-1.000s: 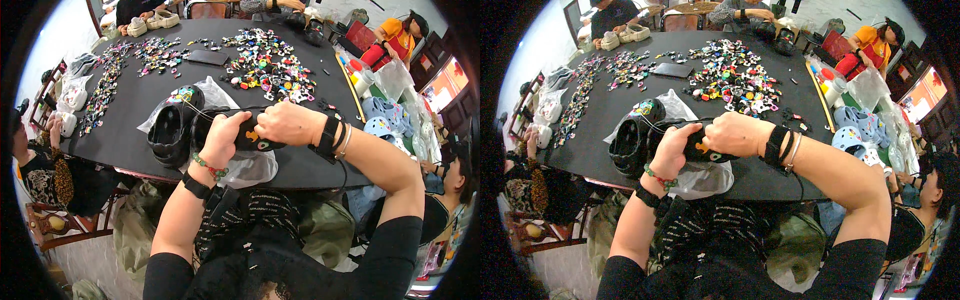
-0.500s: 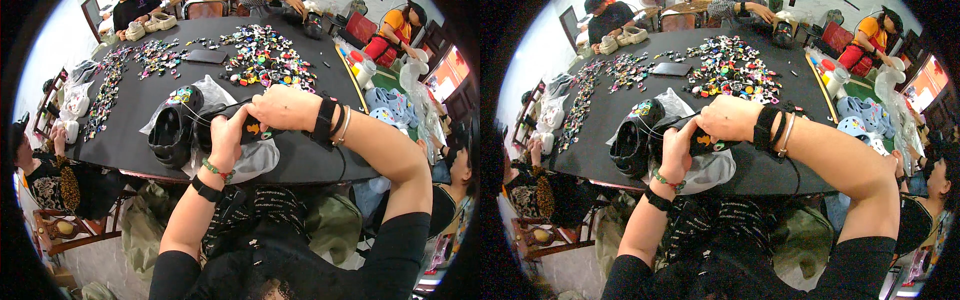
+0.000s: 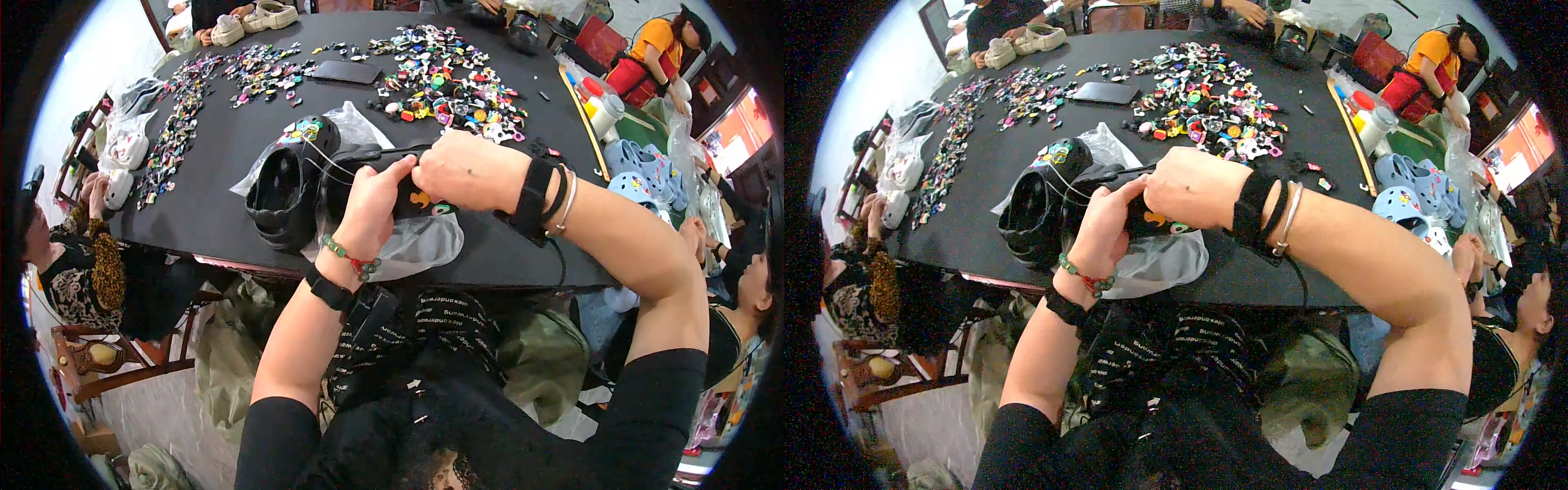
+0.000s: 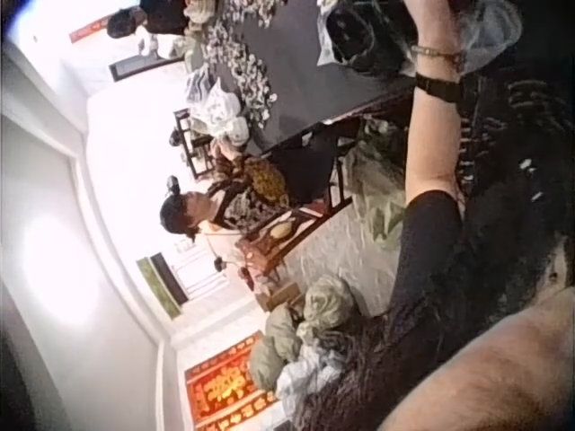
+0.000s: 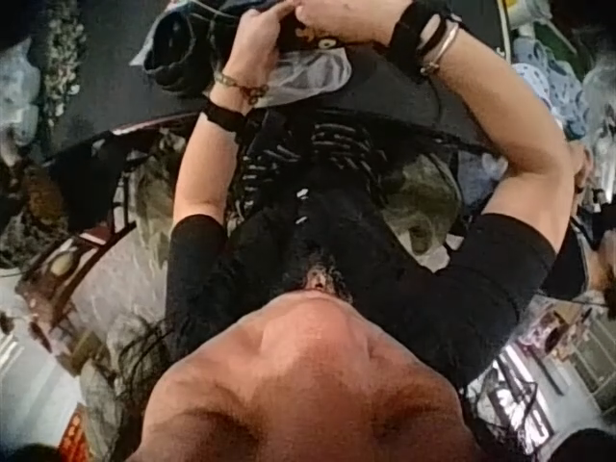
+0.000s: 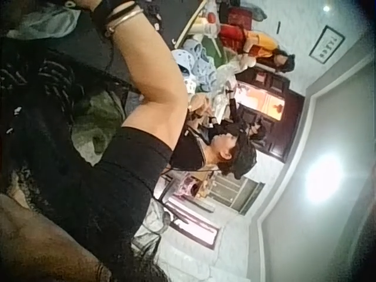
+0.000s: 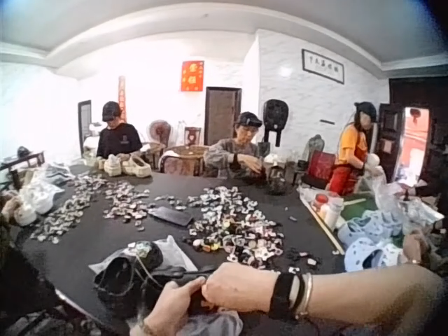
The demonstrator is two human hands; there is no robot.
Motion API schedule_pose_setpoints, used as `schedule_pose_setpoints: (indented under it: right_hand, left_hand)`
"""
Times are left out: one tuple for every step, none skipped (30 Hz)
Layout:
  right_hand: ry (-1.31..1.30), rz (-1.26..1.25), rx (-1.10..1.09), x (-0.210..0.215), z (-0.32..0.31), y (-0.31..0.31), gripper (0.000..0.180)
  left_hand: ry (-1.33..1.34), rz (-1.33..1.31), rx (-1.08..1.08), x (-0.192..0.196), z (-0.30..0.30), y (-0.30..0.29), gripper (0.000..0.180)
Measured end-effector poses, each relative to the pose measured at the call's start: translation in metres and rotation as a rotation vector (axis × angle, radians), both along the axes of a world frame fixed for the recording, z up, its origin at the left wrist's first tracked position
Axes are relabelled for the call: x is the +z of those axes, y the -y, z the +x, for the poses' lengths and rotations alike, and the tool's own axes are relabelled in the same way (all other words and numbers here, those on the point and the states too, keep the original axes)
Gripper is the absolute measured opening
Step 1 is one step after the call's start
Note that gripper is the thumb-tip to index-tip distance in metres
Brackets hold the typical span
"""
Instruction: The recorder is attaching decorative charms to clogs in a manufacturing environment.
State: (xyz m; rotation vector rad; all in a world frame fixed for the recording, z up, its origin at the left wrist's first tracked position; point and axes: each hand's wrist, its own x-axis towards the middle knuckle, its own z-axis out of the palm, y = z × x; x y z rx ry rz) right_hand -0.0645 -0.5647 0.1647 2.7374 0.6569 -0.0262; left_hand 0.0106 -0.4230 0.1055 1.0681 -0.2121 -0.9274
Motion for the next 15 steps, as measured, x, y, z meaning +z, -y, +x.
schedule_pose_setpoints:
  right_hand:
    - [0.0, 0.0, 0.003, 0.001, 0.001, -0.001, 0.011]
    - [-0.023, -0.012, 0.039, 0.003, 0.001, -0.003, 0.01]
    - [-0.046, -0.024, 0.074, 0.004, 0.002, -0.003, 0.01]
    - [-0.047, -0.026, 0.078, 0.007, 0.002, -0.004, 0.01]
    - [-0.054, -0.043, 0.128, 0.01, 0.003, -0.005, 0.009]
    - [-0.061, -0.059, 0.178, 0.013, 0.004, -0.006, 0.009]
    - [-0.061, -0.064, 0.176, 0.012, 0.004, -0.004, 0.009]
    - [-0.054, -0.051, 0.199, 0.009, 0.004, -0.001, 0.008]
    - [-0.046, -0.038, 0.224, 0.007, 0.004, 0.001, 0.008]
    - [-0.048, -0.043, 0.226, 0.006, 0.003, 0.003, 0.008]
    - [-0.037, -0.087, 0.228, 0.006, 0.002, 0.005, 0.008]
    - [-0.025, -0.13, 0.229, 0.006, 0.001, 0.007, 0.008]
    - [-0.025, -0.134, 0.231, 0.004, 0.0, 0.009, 0.008]
    - [-0.008, -0.139, 0.223, 0.002, -0.001, 0.01, 0.008]
    - [0.009, -0.143, 0.215, 0.0, -0.002, 0.012, 0.008]
  left_hand:
    - [0.0, 0.0, 0.003, 0.002, -0.001, -0.001, 0.031]
    - [0.017, -0.004, 0.018, 0.004, -0.003, -0.001, 0.031]
    - [0.034, -0.008, 0.033, 0.005, -0.004, -0.001, 0.031]
    - [0.042, -0.001, 0.052, 0.007, -0.006, -0.002, 0.028]
    - [0.041, -0.003, 0.057, 0.004, -0.004, -0.003, 0.028]
    - [0.05, -0.02, 0.024, -0.003, 0.0, -0.002, 0.025]
    - [0.06, -0.038, -0.015, -0.004, 0.002, -0.001, 0.024]
    - [0.061, -0.043, -0.016, -0.004, 0.001, 0.0, 0.024]
    - [0.071, -0.009, 0.039, -0.003, -0.001, 0.002, 0.022]
    - [0.08, 0.025, 0.098, -0.001, -0.003, 0.003, 0.02]
    - [0.079, 0.021, 0.1, -0.003, -0.002, 0.005, 0.02]
    - [0.09, 0.029, 0.103, -0.006, 0.0, 0.008, 0.019]
    - [0.102, 0.039, 0.107, -0.009, 0.003, 0.01, 0.018]
    - [0.102, 0.036, 0.109, -0.011, 0.005, 0.013, 0.018]
    - [0.094, 0.084, 0.153, -0.013, 0.007, 0.017, 0.018]
